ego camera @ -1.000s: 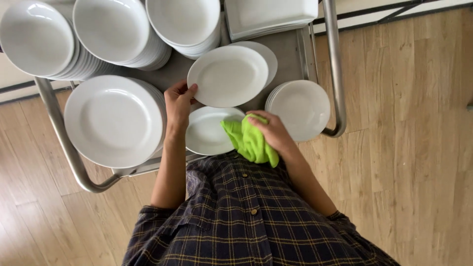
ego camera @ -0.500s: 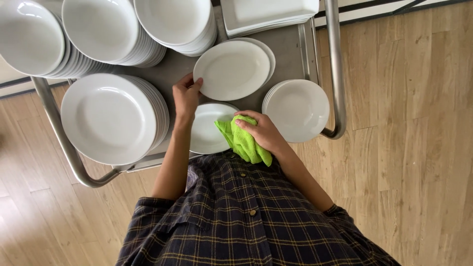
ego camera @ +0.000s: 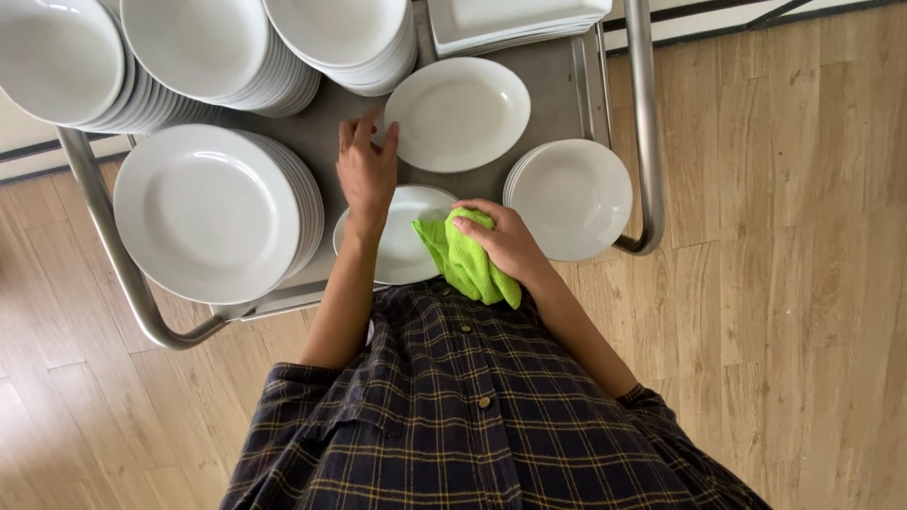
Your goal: The person wipes white plates and bowls with a green cloth. They pick up each item from a metal cart, wipe the surfaces, and place them back on the cart.
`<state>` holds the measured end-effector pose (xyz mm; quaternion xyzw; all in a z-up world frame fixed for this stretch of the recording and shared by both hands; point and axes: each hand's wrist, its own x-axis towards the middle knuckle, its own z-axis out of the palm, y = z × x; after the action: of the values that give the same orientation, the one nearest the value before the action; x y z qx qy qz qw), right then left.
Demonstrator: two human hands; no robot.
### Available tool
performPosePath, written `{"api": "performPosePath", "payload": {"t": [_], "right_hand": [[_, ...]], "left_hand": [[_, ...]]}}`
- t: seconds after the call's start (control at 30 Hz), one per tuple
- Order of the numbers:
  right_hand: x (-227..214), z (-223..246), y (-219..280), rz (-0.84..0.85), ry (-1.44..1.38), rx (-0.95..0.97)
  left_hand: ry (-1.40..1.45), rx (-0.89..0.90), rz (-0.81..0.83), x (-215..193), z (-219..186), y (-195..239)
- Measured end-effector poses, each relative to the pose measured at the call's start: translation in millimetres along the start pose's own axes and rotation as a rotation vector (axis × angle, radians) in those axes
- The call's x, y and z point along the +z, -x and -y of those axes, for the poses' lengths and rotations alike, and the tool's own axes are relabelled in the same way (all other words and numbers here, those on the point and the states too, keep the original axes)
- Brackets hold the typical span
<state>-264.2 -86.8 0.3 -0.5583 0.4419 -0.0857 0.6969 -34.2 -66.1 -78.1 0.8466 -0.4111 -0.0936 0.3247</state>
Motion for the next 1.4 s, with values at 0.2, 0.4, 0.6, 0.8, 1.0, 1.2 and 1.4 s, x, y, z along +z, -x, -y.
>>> {"api": "performPosePath", "payload": {"t": [0.2, 0.4, 0.6, 0.8, 1.0, 1.2, 1.4], "right_hand": [[3, 9, 1, -0.074, 0.144, 0.047], [11, 7, -8, -0.031, 0.638, 0.146], [8, -19, 7, 0.019, 0.922, 0.195], [18, 31, 24, 0.070, 0.848, 0.200], [26, 8, 12, -0.044, 0.810, 0.175], [24, -41, -5, -0.057, 0.904, 0.049], [15, -27, 1, -0.051, 0.774, 0.076]], "left_hand": [[0.036, 0.071, 0.057, -40, 18, 42], [-0.113, 0.083, 0.023, -71, 17, 107], [-0.130, -0.166, 0.112, -77, 35, 140], [-0.073, -0.195, 0.071, -80, 42, 143], [-0.082, -0.181, 0.017, -65, 51, 146], [-0.003, -0.119, -0.039, -72, 47, 149], [0.124, -0.204, -0.023, -83, 54, 146]]}}
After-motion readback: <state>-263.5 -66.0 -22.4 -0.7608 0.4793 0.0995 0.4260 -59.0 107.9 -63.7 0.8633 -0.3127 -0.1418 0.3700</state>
